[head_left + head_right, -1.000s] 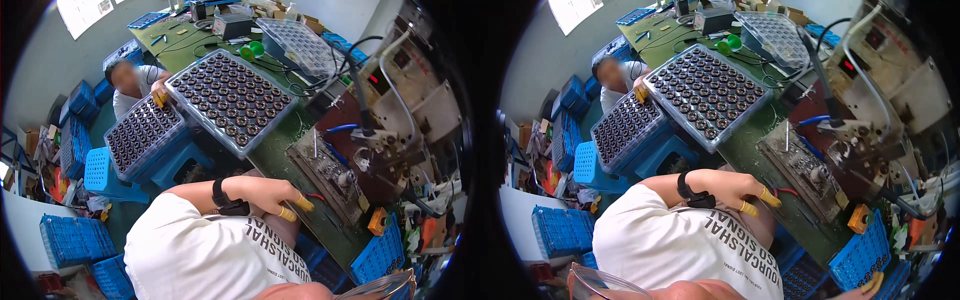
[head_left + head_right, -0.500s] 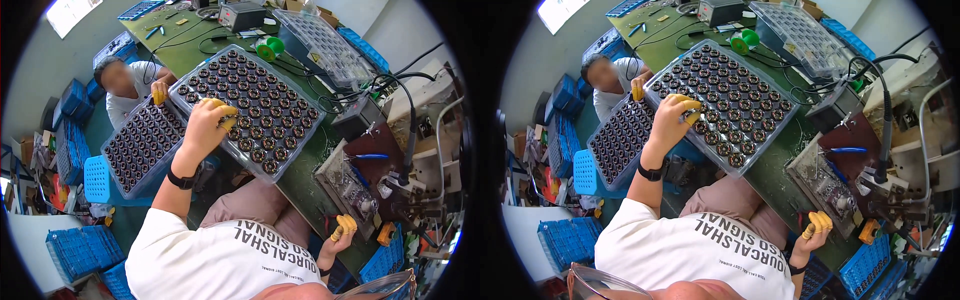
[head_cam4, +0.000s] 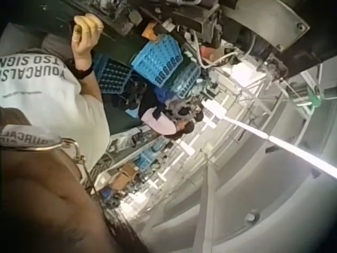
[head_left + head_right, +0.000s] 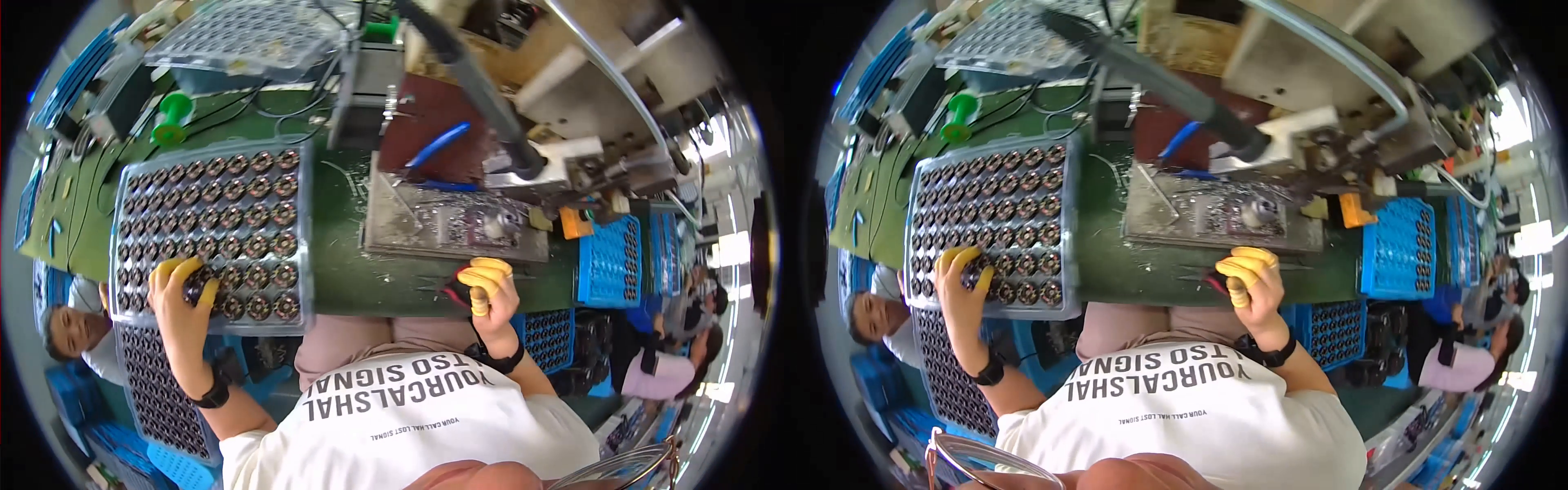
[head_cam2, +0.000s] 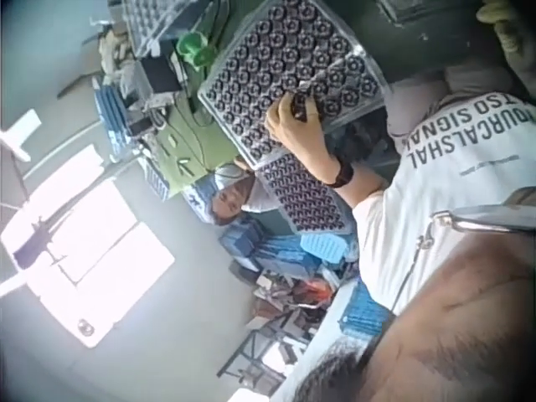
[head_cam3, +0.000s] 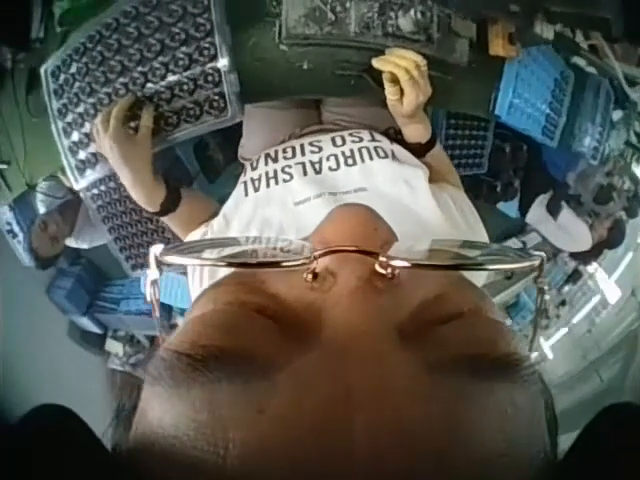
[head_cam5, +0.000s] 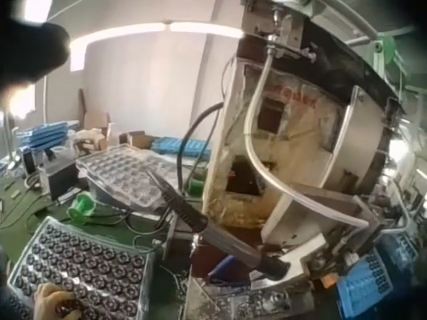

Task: Assembling electronic components using a specialized press machine and organizing them into trays.

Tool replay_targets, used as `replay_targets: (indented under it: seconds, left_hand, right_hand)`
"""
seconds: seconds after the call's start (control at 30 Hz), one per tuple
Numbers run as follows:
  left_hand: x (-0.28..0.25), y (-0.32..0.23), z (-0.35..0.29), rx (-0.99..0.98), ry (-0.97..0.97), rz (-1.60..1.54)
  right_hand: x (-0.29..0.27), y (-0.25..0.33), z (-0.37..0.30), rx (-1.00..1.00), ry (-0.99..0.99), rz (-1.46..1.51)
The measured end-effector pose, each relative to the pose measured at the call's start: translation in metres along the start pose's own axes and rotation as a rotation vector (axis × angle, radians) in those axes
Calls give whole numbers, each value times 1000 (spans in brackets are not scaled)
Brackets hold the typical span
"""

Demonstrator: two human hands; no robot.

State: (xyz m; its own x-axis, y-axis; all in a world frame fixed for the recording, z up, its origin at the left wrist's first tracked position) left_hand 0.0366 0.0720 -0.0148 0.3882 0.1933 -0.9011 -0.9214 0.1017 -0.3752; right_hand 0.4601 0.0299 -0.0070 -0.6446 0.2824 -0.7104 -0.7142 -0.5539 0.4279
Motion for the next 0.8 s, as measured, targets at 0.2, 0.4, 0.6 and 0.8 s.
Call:
replay_targets:
  seconds: [0.2, 0.4, 0.6, 0.8]
  left_hand:
    - [-16, 1, -4, -103, -225, -200]
    - [25, -119, 17, 113, -8, -847]
    - [76, -254, 39, 358, 239, -995]
    - [86, -332, 65, 630, 45, -872]
  right_hand:
    - [-7, -11, -10, 33, -45, 70]
    - [-14, -12, -18, 7, -66, 92]
    - [-26, -7, -19, -43, -112, 152]
    - [-62, -31, -41, -10, -201, 131]
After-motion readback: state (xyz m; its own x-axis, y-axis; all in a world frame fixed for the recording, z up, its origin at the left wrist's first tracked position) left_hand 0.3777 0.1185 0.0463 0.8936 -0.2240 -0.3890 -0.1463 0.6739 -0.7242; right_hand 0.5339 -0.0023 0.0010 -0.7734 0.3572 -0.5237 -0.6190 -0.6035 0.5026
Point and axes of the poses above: each hand's wrist, its own z-axis towards the middle knuckle, its own x-axis out of the palm, y = z × x, the point moved 10 cm from there along z, towards the middle knuckle, and after that the axes turned 10 degrees about y, right-handed, at the moved point
